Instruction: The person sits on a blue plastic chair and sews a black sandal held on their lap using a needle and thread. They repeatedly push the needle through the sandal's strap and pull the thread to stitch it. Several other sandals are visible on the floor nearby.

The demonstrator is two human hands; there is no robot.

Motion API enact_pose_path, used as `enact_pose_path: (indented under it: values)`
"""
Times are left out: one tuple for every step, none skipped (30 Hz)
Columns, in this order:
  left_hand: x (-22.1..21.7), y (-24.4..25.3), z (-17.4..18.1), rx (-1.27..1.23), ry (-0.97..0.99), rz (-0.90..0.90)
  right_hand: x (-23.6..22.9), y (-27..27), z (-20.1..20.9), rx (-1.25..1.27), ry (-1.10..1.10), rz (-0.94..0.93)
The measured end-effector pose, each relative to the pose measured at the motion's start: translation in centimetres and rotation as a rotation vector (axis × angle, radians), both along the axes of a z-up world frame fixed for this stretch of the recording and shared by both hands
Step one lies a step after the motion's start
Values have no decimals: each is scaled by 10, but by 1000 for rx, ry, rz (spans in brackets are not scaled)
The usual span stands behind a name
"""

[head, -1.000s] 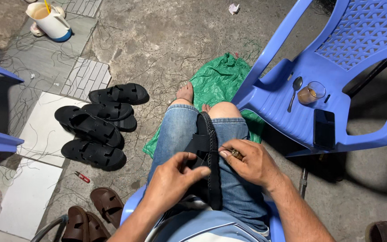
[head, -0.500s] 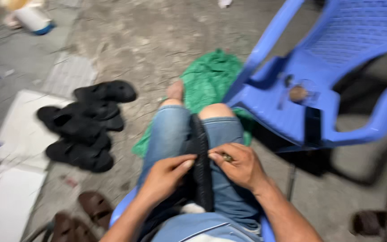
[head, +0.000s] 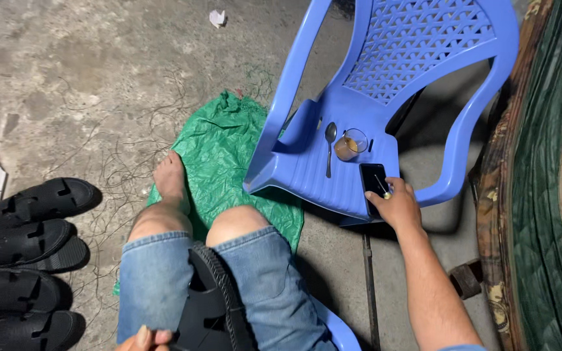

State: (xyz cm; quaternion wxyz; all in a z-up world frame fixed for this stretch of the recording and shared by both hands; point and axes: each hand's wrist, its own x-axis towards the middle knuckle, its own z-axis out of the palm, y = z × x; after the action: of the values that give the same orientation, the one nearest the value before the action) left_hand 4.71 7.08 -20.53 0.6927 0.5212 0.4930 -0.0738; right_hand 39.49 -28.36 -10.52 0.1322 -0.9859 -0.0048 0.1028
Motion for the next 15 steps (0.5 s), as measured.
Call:
enact_pose_path:
  values:
    - [61,18,-20,226,141,-264,2,3,-1,-56,50,-36]
    - [98,45,-70,222,146,-272,2,7,0,-59,56,-43]
    - [150,82,-102,570,343,-659,5,13,1,-80,104,-52]
    - [217,125,-113,920,537,-1043,8,18,3,-100,152,-61]
    - [214,124,-147,921,537,-1045,10,21,2,-98,153,-63]
    - [212,122,-182,1506,376,-701,12,24,2,-100,165,-64]
    - [210,121,-216,2028,171,-269,13,26,1,-99,177,-68]
    - [209,113,-191,2032,166,-273,18,23,-5,-96,178,-73]
    - [206,104,-167,1937,167,-304,21,20,-11,-110,178,-79]
    - [202,94,-142,1842,169,-335,23,16,-16,-123,178,-85]
    - [200,85,-115,1843,168,-339,25,15,-17,-122,181,-87]
    - [197,76,-88,1846,178,-346,25,14,-18,-134,178,-79]
    - [195,67,-61,1850,187,-348,27,14,-18,-146,172,-68]
    - [197,76,-87,1852,186,-348,28,15,-18,-144,172,-69]
    - [198,84,-113,1826,181,-371,29,15,-17,-143,176,-68]
